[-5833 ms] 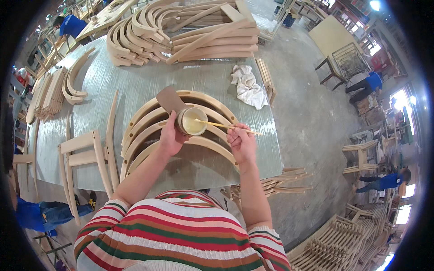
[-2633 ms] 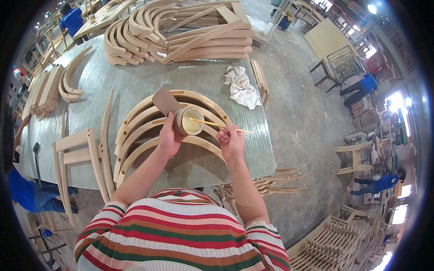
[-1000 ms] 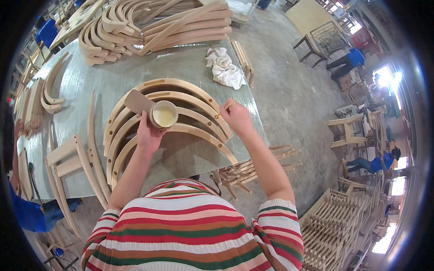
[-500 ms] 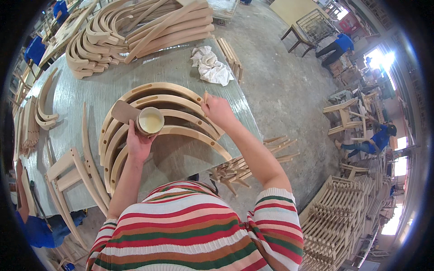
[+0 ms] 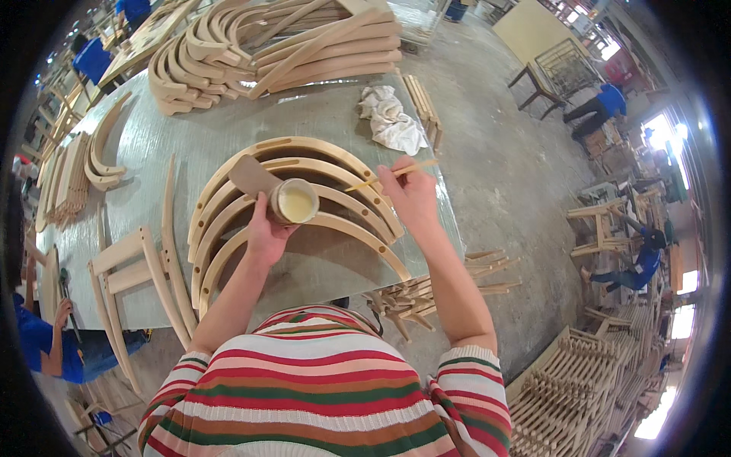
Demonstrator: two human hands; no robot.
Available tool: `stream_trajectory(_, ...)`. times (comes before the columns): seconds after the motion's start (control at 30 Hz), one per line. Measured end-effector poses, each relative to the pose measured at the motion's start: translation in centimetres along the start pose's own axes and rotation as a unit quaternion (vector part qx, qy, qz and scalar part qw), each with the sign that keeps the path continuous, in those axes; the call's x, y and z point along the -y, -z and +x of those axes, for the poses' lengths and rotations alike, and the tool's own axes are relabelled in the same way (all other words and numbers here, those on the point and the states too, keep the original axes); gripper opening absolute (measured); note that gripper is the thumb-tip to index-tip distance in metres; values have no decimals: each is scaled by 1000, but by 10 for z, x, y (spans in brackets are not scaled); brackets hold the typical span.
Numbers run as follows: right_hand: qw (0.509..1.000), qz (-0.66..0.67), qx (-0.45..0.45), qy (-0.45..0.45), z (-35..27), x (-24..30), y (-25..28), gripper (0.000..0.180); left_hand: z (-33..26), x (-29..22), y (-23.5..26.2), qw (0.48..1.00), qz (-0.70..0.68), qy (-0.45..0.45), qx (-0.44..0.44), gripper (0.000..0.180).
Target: The person applies glue to the pre-drilled holes of wooden chair frames and curved backrest pieces using a small brush and a cup of adhesive. They work on multiple chair components, dipping the brush into the cup and carefully filling the holes before moving to the next piece.
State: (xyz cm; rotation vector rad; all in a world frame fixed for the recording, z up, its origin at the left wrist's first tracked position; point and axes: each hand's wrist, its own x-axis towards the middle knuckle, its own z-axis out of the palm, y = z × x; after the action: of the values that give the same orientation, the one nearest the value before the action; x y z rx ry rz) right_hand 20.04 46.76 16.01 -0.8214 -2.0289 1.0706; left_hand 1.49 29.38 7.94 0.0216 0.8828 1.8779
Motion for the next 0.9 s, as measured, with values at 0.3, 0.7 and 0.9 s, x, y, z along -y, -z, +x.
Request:
stream_trajectory(0.3,981,188,13,-48,-14,9,-33,18,-12,7,-27,999,27,-19,-12,46)
stream_trajectory(0.7,755,579,-10,-310,-39,-42,-41,3,-14,3,-18,999,-14,-32,7,44)
stream_trajectory(0.9,731,560,-46,-387,-46,-51,-65,9,-6,14,-28,1000,3,-24,-15,43)
